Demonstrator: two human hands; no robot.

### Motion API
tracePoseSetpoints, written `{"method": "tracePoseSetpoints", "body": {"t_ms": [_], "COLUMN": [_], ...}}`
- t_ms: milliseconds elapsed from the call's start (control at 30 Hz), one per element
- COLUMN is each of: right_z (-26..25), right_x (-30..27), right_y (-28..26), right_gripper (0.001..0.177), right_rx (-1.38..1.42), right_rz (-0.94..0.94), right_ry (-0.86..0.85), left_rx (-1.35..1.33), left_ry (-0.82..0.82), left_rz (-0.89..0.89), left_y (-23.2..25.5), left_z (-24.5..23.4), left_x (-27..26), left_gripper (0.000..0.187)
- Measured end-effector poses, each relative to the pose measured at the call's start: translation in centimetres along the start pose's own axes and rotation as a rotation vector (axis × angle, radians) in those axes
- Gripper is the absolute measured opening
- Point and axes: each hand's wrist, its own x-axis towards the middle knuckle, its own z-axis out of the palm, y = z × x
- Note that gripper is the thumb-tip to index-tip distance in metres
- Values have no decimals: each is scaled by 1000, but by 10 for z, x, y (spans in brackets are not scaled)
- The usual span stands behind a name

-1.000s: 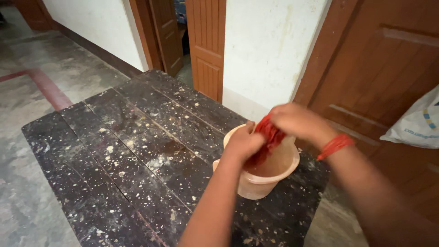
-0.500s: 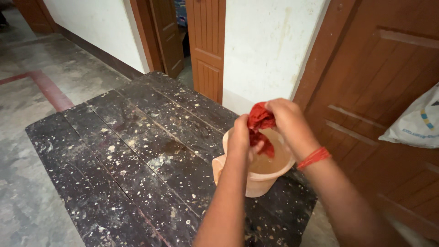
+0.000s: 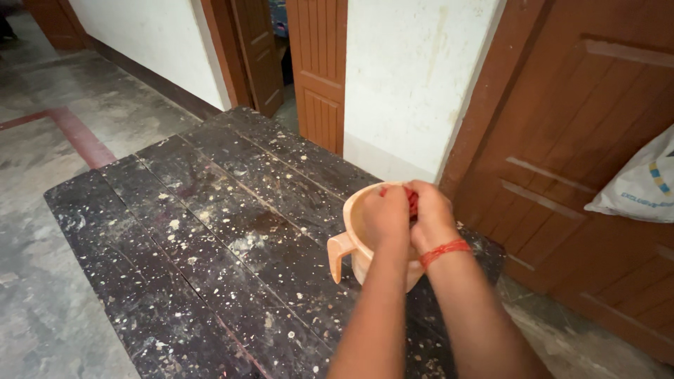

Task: The person wipes a dark wooden table with a red cloth. They repeatedly wring the cloth in a plastic pitcher of water and continue wiping the table surface, focusing on removing white specks and debris.

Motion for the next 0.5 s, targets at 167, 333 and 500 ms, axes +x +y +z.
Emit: {"method": "tracePoseSetpoints", "body": {"t_ms": [167,333,500], "right_z": [4,16,15], "right_x": [-11,-30,-21], "right_y": [1,3,0], "right_gripper": [24,36,38], "right_rx": [-218,-423,-809], "right_rz": [-190,-272,-617], "right_ry": [-71,-230,-140], "left_rx": [-572,-644,-667], "left_ry": [-268,-439,-443], "left_rz": [-153,-217,-384], "left_y": [-35,-28,-7], "left_z": [14,11,0], "left_x": [33,38,17], "left_gripper": [52,52,55]}}
